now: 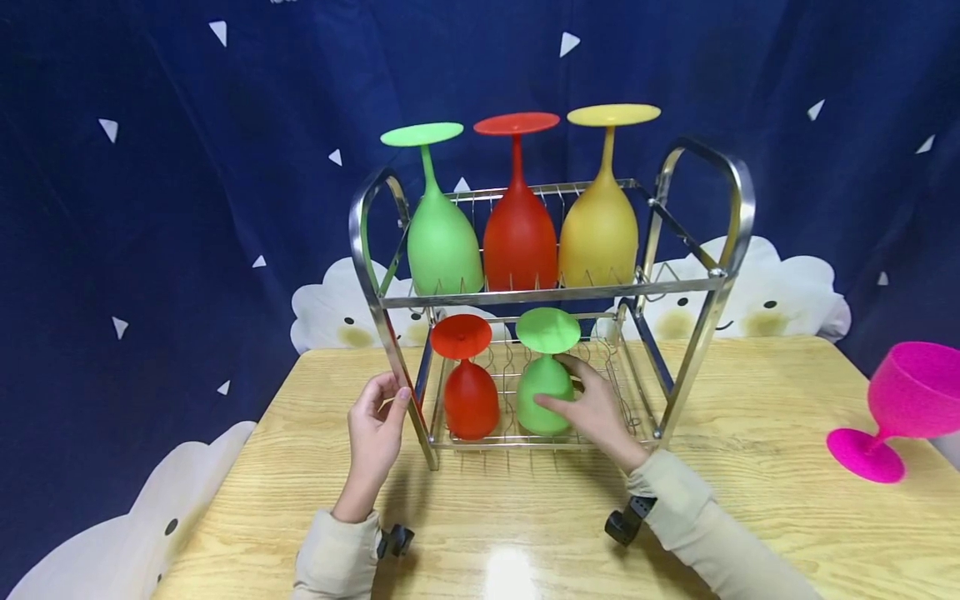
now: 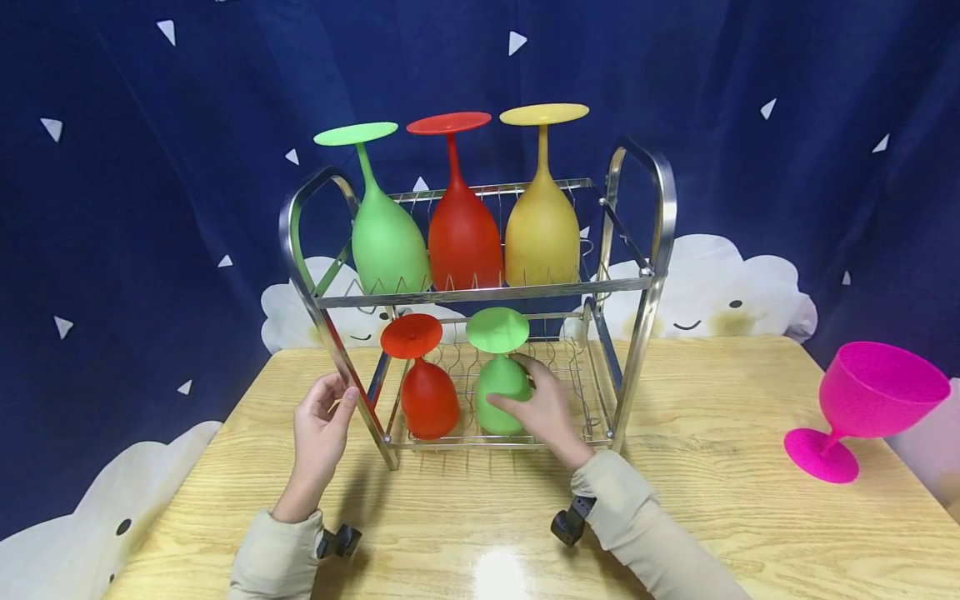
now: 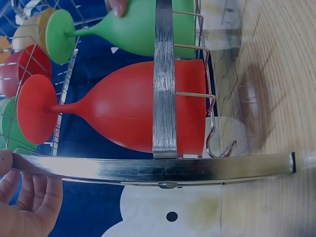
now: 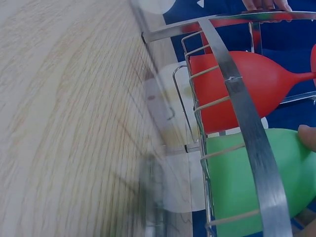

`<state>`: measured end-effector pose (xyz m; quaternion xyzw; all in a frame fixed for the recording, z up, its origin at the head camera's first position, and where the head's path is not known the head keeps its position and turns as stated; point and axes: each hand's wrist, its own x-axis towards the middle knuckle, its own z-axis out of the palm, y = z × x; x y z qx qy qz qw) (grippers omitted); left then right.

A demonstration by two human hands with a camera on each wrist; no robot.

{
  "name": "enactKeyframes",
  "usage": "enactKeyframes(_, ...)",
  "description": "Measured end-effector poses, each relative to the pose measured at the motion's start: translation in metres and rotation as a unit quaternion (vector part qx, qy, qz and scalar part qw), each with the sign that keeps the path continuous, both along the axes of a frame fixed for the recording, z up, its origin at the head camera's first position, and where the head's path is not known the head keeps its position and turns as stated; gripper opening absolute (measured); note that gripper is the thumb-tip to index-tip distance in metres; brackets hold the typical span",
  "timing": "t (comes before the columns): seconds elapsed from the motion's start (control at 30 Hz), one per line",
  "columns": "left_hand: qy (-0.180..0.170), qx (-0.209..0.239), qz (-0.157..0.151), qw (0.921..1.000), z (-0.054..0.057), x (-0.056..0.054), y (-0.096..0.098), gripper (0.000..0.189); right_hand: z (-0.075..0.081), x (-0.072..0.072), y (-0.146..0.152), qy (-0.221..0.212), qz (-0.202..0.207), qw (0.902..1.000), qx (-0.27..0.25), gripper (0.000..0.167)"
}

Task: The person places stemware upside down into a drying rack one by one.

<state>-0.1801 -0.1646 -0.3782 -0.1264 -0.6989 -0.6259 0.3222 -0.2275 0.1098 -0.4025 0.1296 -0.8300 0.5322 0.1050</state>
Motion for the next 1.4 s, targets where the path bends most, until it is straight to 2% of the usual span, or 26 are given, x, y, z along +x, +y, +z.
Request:
enactKeyframes(0.3, -0.004, -0.004, 0.000, 1.0000, 0.001, 0.001, 0.000, 0.012, -0.001, -0.003, -0.002, -0.021, 0.007, 0.9997, 0.012, 0.077)
enactKeyframes(0.57, 0.000, -0.007, -0.002, 1.0000, 0.003, 0.001, -0.002, 0.011, 0.004, -0.001, 0.001, 0.018, 0.022, 0.9996, -0.010, 0.072)
enactKeyframes(0.77, 0.001, -0.011, -0.006, 0.9999, 0.003, 0.001, -0.002, 0.012, 0.003, 0.011, 0.007, 0.020, 0.032, 0.9986, -0.037, 0.069)
enactKeyframes(1.0, -0.009, -0.030, -0.003, 0.9995, 0.003, -0.001, -0.001, 0.011, 0.009, 0.030, 0.020, 0.017, 0.037, 0.9985, -0.037, 0.070)
enactKeyframes(1.07, -0.011, -0.030, -0.006, 0.9995, 0.004, 0.000, 0.000, 0.011, 0.012, 0.035, 0.025, 0.021, 0.044, 0.9978, -0.044, 0.068)
enactKeyframes(1.3, 0.003, -0.051, -0.003, 0.9987, 0.022, 0.013, 0.008, 0.009, 0.017, 0.053, 0.041, 0.060, 0.060, 0.9955, -0.042, 0.062)
enactKeyframes(1.4, 0.001, -0.056, 0.001, 0.9984, 0.022, 0.015, 0.008, 0.008, 0.019, 0.062, 0.048, 0.072, 0.072, 0.9938, -0.044, 0.060)
